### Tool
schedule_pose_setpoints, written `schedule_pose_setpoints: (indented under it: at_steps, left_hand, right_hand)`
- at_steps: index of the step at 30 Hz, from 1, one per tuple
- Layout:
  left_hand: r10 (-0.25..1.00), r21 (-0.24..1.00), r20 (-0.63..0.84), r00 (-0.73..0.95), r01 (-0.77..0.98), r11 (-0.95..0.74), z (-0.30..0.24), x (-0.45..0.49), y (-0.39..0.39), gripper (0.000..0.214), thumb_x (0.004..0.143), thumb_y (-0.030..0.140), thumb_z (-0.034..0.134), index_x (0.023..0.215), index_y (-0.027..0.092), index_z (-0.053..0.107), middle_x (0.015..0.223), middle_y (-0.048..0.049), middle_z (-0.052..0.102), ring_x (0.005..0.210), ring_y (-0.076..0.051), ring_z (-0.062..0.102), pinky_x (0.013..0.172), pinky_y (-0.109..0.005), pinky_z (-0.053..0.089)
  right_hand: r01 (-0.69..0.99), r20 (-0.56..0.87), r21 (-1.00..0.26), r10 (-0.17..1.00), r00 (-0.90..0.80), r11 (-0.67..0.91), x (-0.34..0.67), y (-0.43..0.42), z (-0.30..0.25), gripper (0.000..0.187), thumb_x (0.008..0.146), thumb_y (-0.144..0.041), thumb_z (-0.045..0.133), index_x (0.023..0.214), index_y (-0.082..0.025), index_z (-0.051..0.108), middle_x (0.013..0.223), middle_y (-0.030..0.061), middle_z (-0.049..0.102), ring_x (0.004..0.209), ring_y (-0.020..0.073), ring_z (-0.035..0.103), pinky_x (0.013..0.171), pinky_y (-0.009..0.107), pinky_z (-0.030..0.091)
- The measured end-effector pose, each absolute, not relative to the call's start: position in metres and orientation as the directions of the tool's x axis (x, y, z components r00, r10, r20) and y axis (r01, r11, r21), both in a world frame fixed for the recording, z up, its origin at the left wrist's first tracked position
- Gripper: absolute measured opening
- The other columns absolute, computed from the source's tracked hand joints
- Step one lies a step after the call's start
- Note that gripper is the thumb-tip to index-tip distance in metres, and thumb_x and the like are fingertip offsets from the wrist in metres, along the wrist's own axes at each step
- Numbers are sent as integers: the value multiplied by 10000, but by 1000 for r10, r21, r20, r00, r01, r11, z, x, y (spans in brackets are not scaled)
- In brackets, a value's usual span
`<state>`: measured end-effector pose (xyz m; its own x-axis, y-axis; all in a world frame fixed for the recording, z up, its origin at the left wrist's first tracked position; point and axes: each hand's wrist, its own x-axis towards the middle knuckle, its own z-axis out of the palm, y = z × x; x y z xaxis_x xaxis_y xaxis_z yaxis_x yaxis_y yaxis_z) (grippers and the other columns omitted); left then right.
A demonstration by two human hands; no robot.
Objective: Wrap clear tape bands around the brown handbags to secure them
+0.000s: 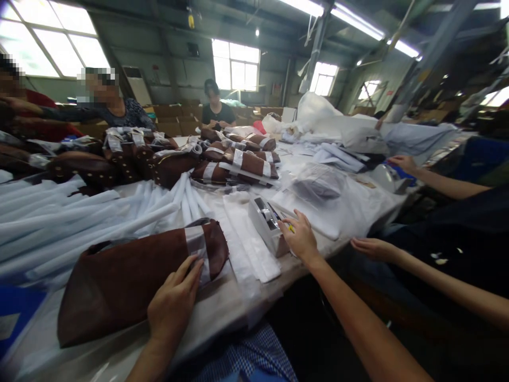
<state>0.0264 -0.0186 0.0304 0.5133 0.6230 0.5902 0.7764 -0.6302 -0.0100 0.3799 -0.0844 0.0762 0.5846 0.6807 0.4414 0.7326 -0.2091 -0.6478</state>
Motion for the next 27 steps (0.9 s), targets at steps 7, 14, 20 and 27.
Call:
schedule_pose_setpoints:
  at_steps: [7, 14, 20, 27]
  left_hand:
    - [597, -35, 617, 513, 775, -630, 26, 26, -16, 434, 898, 126, 501, 1264, 299, 657, 1378, 35, 624, 748, -171, 636, 576, -311, 498]
    - [634, 26, 592, 497, 775, -632, 25, 26, -16, 420, 914, 98, 493, 1254, 279, 659, 1391, 57, 612, 755, -177, 626, 594, -327, 489]
    - [659, 39, 562, 501, 779, -625, 29, 26, -17, 407, 936, 133, 504, 1289, 286, 637, 1400, 61, 605, 767, -181, 623, 609, -338, 485]
    - [680, 86, 564, 469, 786, -613, 33, 29, -19, 400, 956, 172, 513, 1322, 297, 614, 1367, 50, 632, 788, -187, 637, 624, -335, 455]
  right_hand:
    - [541, 255, -819, 721, 644, -193, 382, -71, 67, 446, 740, -623, 714, 806, -189, 792, 1269, 149, 673, 1119, 300, 660, 907, 419, 542]
    - [270, 233, -962, 611, 757, 32, 351, -106, 99, 341, 663, -507, 848, 828, -213, 797, 1394, 109, 598, 1246, 308, 589, 1011, 422, 522]
    - [-57, -95, -995, 663, 743, -79, 335, -147, 77, 399, 680, -546, 832, 888, -206, 798, 967, 106, 777, 888, 260, 743, 828, 417, 628]
    - [112, -48, -972, 643, 765, -206, 354, -147, 36, 581, 603, -671, 807, 879, -160, 796, 771, 108, 773, 622, 244, 724, 661, 412, 640]
